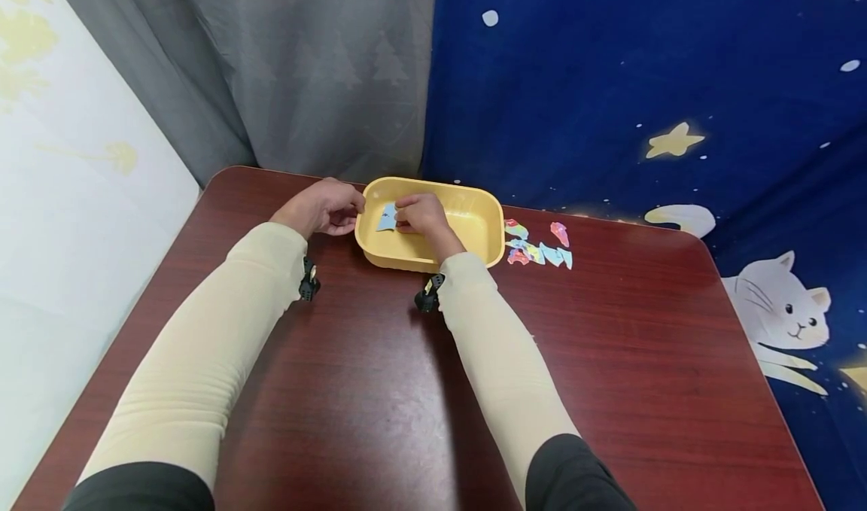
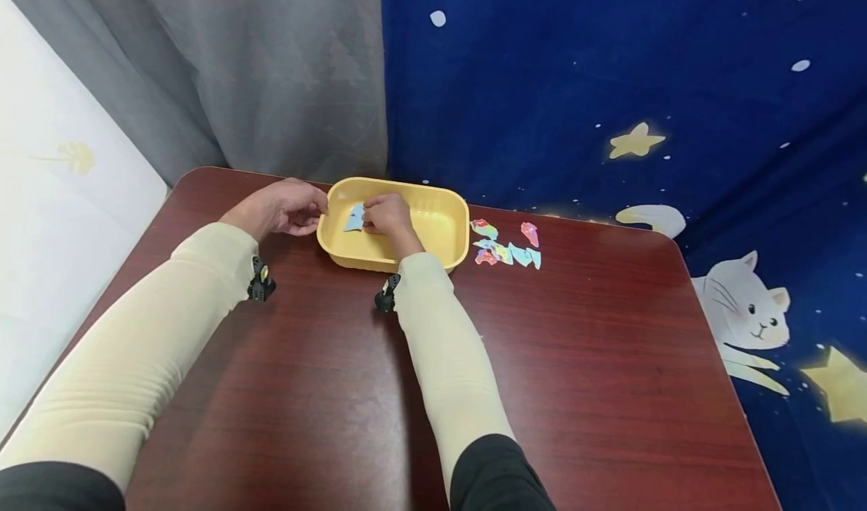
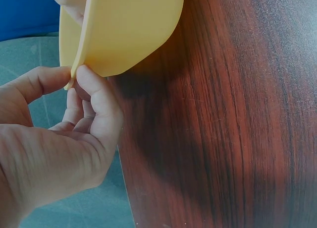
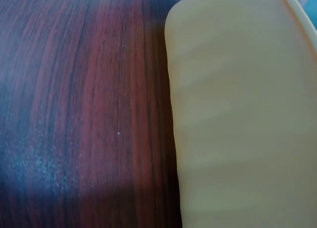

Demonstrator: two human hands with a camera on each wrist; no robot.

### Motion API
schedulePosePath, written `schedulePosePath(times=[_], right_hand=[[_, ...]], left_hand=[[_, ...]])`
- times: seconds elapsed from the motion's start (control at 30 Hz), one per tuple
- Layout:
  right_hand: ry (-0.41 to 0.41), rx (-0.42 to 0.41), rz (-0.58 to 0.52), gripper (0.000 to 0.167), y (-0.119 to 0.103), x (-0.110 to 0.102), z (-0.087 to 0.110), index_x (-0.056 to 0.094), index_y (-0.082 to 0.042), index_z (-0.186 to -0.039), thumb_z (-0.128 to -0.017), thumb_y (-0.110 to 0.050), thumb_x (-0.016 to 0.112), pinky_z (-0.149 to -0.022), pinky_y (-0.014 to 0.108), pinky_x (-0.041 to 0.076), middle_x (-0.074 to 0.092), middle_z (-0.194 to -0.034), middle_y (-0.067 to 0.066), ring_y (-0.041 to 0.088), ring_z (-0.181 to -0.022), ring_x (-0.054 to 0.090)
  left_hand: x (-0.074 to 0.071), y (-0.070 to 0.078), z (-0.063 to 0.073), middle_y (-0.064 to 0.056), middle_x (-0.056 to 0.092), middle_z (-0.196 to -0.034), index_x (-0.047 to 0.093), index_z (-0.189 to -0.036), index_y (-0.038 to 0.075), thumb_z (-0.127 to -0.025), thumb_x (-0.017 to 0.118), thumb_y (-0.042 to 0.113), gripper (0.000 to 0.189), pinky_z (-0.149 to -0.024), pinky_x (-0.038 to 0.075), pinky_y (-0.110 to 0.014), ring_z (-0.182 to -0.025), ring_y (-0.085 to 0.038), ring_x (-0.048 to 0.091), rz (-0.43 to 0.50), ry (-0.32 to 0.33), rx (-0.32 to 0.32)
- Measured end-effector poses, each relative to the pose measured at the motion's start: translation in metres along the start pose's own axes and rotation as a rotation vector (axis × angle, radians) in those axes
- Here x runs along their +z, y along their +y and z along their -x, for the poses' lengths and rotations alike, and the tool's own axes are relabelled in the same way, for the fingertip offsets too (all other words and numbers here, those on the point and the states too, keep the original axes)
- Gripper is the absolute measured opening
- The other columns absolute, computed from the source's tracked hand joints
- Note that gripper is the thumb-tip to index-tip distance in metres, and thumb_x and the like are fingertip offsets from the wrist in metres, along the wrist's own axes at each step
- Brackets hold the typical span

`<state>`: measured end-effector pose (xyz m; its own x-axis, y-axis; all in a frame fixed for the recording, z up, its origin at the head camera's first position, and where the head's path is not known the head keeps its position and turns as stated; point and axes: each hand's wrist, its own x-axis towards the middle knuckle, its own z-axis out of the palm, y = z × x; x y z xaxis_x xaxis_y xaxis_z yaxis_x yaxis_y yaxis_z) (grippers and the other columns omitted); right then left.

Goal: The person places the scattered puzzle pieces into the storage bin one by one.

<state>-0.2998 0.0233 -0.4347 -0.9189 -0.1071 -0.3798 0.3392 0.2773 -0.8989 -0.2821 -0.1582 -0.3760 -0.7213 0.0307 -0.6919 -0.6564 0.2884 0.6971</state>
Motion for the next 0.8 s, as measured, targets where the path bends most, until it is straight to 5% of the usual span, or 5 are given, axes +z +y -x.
schedulePosePath(times=[0.8], right_hand=[[0.086, 0.004, 0.026, 0.018, -0.0008, 0.0053, -0.0029, 0.072, 0.001, -0.1, -0.083, 0.004, 0.07, -0.062, 0.027, 0.059, 0.068, -0.085, 0.012, 0.016, -0.064, 0.065]], left_hand=[[-0.0045, -0.0024, 0.0029, -0.002, 0.056, -0.072, 0.052, -0.096, 0.005, -0.09, 0.056, 0.008, 0.007, -0.069, 0.056, -0.025, -0.062, -0.013, 0.056, 0.016, -0.011, 0.008]])
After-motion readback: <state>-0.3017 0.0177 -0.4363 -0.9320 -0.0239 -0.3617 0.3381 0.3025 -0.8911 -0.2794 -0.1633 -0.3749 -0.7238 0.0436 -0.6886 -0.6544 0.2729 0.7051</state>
